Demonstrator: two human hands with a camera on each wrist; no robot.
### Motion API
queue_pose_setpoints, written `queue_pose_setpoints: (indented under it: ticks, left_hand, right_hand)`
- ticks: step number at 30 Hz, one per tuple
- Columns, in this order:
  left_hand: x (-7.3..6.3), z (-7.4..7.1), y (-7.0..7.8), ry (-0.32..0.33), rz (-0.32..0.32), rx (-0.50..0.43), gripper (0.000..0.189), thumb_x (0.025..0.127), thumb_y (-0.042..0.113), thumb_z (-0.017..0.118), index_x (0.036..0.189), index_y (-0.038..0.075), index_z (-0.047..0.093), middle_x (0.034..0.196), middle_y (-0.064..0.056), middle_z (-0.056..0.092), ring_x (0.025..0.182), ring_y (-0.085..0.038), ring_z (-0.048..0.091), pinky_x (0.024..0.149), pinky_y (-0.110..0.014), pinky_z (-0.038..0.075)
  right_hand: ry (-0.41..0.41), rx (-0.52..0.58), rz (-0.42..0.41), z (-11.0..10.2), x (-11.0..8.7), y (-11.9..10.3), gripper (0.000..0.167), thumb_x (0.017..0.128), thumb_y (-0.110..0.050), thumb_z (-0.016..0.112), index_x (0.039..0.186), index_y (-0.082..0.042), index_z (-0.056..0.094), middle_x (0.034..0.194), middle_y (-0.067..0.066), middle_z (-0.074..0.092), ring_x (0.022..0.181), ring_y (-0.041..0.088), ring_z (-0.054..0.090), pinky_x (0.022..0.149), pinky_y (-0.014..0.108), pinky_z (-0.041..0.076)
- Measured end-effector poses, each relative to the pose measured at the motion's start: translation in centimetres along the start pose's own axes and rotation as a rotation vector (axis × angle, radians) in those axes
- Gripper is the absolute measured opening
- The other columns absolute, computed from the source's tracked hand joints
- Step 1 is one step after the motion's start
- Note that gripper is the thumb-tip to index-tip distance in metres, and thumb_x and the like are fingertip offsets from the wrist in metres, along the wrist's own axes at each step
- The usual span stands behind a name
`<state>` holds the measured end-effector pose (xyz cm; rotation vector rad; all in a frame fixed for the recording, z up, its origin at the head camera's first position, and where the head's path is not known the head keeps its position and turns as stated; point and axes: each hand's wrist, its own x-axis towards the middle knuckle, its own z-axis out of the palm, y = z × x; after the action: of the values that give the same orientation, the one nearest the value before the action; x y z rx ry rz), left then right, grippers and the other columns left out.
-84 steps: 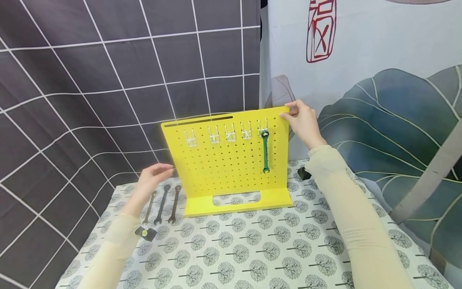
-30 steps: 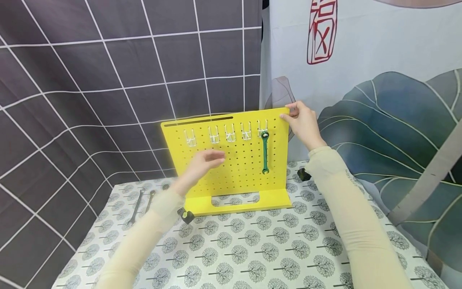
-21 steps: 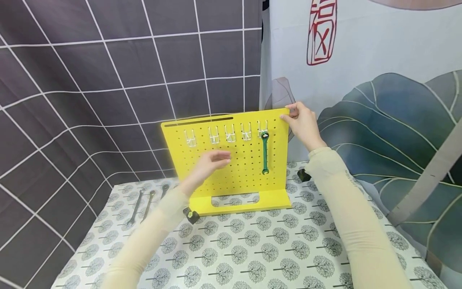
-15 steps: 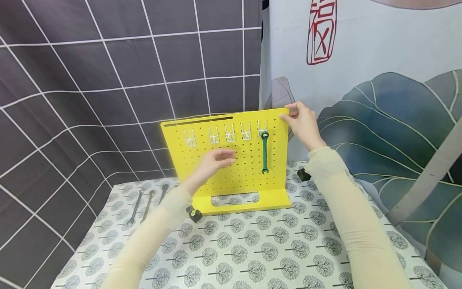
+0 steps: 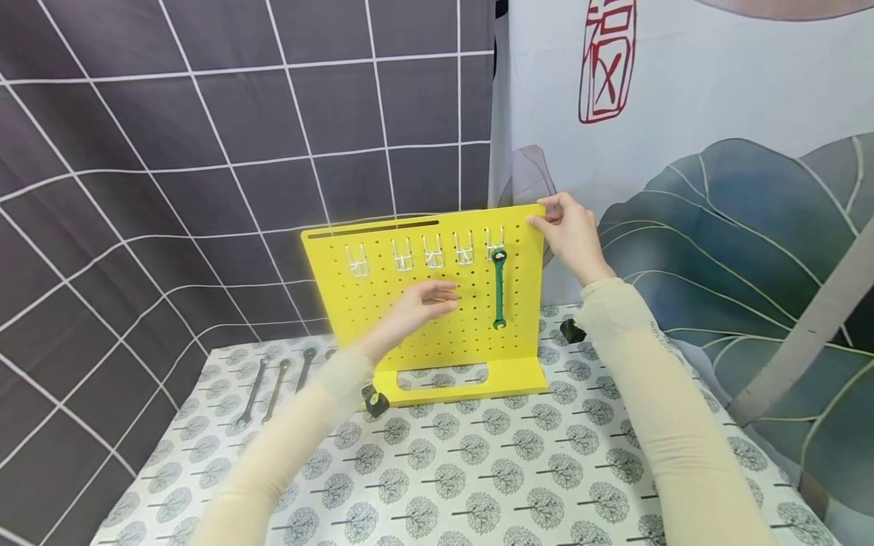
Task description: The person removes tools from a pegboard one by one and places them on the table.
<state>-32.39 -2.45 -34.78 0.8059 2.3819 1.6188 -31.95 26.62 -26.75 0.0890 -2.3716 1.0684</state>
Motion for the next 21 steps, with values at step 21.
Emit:
queue_pose_setpoints:
  ticks: [21]
  left_hand:
    - [2.9,1.6,0.7,-0.026,0.008,-0.007,0.049,0.096,0.018,0.07,0.142,0.01,0.054,0.134,-0.004,0.063,0.121,-0.017,0.059,0.101,-0.028,0.051]
  right_hand:
    - [0.012,0.001,-0.001,0.3,0.1,0.2,0.05,0.098,-0.034,0.067,0.136,-0.003,0.057,0.115,0.021,0.066,0.102,0.029,0.062,0.073,0.019,0.048]
